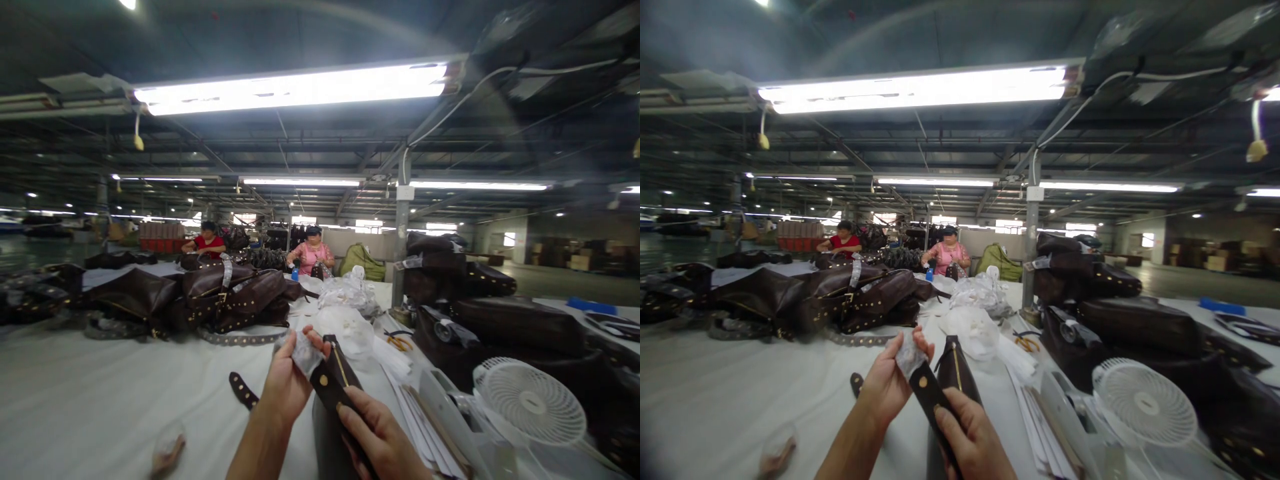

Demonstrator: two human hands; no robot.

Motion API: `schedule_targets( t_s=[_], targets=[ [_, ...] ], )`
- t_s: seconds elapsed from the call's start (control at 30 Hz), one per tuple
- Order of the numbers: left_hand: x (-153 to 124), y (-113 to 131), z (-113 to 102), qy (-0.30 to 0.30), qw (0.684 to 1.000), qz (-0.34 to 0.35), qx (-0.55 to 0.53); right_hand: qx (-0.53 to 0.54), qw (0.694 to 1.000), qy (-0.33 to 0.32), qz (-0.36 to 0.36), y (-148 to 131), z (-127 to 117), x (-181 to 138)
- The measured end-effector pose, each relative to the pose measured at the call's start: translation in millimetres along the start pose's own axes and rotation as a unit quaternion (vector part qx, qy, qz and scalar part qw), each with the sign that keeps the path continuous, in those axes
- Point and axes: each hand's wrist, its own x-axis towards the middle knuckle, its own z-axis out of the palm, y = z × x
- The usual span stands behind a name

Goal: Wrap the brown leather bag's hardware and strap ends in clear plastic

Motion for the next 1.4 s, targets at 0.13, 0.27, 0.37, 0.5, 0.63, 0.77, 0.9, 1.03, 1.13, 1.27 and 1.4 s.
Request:
schedule_targets(
  t_s=[0.13, 0.27, 0.37, 0.5, 0.63, 0.77, 0.9, 1.03, 1.13, 1.27, 1.4],
  targets=[
    [-1.7, -4.2, -5.6, -0.064, 0.993, 0.021, 0.095, -0.07, 0.996, 0.044, -0.045, -4.3, -0.9, 2.2],
    [-8.0, -2.3, -17.8, -0.116, 0.974, -0.003, 0.193, -0.095, 0.99, 0.084, -0.061, -0.6, 3.7, 1.2],
    [-18.9, -3.8, -30.3, -0.077, 0.898, 0.107, 0.42, -0.137, 0.974, 0.135, -0.121, 6.4, 6.9, 0.1],
    [-36.3, -2.3, -35.1, -0.001, 0.737, 0.361, 0.571, -0.149, 0.965, 0.152, -0.15, 14.4, 6.5, -1.5],
    [-40.4, 2.5, -23.9, -0.071, 0.693, 0.348, 0.628, -0.148, 0.965, 0.127, -0.175, 19.0, 3.5, -3.7],
    [-33.6, 5.9, -19.4, -0.071, 0.699, 0.317, 0.637, -0.158, 0.964, 0.114, -0.18, 22.0, 2.4, -6.5],
    [-25.7, 12.1, -27.0, -0.125, 0.643, 0.373, 0.657, -0.176, 0.956, 0.107, -0.211, 21.7, 2.4, -8.1],
    [-21.8, 18.4, -28.7, -0.207, 0.268, 0.541, 0.77, -0.232, 0.931, 0.068, -0.273, 19.2, -1.3, -7.1],
    [-23.4, 20.5, -22.9, -0.228, 0.102, 0.558, 0.791, -0.266, 0.908, 0.076, -0.314, 17.1, -0.8, -7.2],
    [-26.8, 23.2, -16.0, -0.23, 0.081, 0.52, 0.819, -0.328, 0.868, 0.096, -0.361, 14.1, 5.4, -8.8],
    [-24.8, 28.3, -15.3, -0.233, 0.061, 0.481, 0.843, -0.402, 0.824, 0.123, -0.381, 13.7, 10.2, -9.4]
  ],
)
